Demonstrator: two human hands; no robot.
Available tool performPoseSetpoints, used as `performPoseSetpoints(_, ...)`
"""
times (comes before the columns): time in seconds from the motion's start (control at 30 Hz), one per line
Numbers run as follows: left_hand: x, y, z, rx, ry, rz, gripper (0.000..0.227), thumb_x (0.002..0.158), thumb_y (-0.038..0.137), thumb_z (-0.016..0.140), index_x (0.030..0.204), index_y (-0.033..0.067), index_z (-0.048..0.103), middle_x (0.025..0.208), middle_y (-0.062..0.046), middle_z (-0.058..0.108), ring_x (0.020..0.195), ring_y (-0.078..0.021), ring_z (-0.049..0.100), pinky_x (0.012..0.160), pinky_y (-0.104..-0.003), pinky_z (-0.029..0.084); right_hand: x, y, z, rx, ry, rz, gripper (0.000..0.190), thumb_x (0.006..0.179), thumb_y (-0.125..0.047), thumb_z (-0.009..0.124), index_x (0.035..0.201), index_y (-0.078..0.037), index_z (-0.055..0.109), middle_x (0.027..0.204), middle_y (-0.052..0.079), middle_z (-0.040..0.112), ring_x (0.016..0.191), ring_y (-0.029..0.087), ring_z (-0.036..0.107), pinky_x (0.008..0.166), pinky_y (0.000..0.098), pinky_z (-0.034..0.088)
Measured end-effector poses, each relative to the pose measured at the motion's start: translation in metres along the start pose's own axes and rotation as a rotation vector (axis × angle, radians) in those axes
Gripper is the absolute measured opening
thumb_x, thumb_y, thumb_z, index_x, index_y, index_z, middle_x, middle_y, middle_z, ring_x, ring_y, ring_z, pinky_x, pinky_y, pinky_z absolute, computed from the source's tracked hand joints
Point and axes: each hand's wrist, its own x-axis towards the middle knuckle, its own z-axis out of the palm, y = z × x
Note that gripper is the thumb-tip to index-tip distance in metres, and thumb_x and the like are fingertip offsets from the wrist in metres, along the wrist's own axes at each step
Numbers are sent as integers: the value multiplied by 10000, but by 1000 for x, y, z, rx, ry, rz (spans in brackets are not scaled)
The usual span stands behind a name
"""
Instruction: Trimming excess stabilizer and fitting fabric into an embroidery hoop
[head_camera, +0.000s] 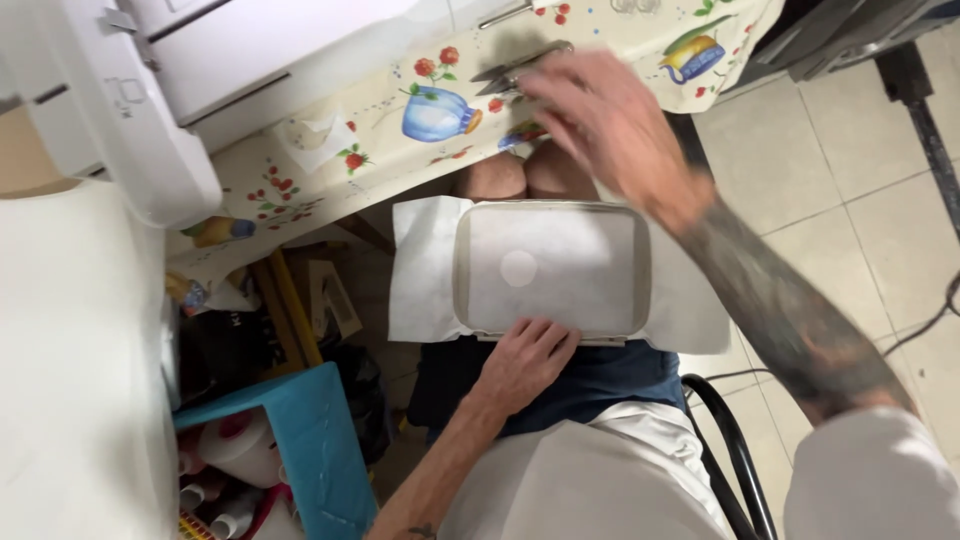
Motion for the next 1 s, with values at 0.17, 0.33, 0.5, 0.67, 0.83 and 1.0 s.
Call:
performPoseSetpoints(0.17,12,12,-21,6,311,-42,116,920,64,466,913,73,582,810,-44,472,778,-180,535,733,-283,462,-88,-76,-49,548,-452,324,233,776,-205,609,912,-15,612,855,229,631,820,416,592,747,480,477)
performPoseSetpoints(0.33,1,23,-23,50,326,-134,164,919,62,463,989,108,604,877,-15,537,839,-150,545,860,-337,454,-148,-110,-31,474,-404,417,172,785,-259,625,930,-167,633,890,27,629,833,245,611,724,358,503)
performPoseSetpoints(0.5,-25,17,-17,-47,310,-248,162,878,148,544,1013,136,633,925,-8,583,881,-171,565,899,-390,426,-172,-120,-11,384,-357,382,115,830,-226,577,913,-186,645,852,3,628,829,204,615,702,304,506)
performPoseSetpoints(0.67,-45,-26,-44,-65,13,-258,87,823,82,591,875,126,645,790,-5,597,756,-177,596,755,-323,461,-172,-119,-5,510,-396,510,148,806,-227,618,921,-157,680,899,68,648,868,255,619,742,343,503)
performPoseSetpoints(0.83,2,-24,-37,-353,-233,-265,75,826,75,566,795,105,627,732,-27,562,725,-248,600,690,-362,493,-155,-107,-12,643,-508,596,141,777,-166,630,904,-148,688,882,82,658,866,277,630,732,379,506)
performPoseSetpoints(1.0,29,-27,-21,-501,-496,-281,74,792,95,577,776,88,649,723,-64,576,729,-281,603,686,-383,498,-151,-98,-19,538,-654,500,116,782,-172,603,880,-165,663,885,33,653,870,236,625,741,361,508)
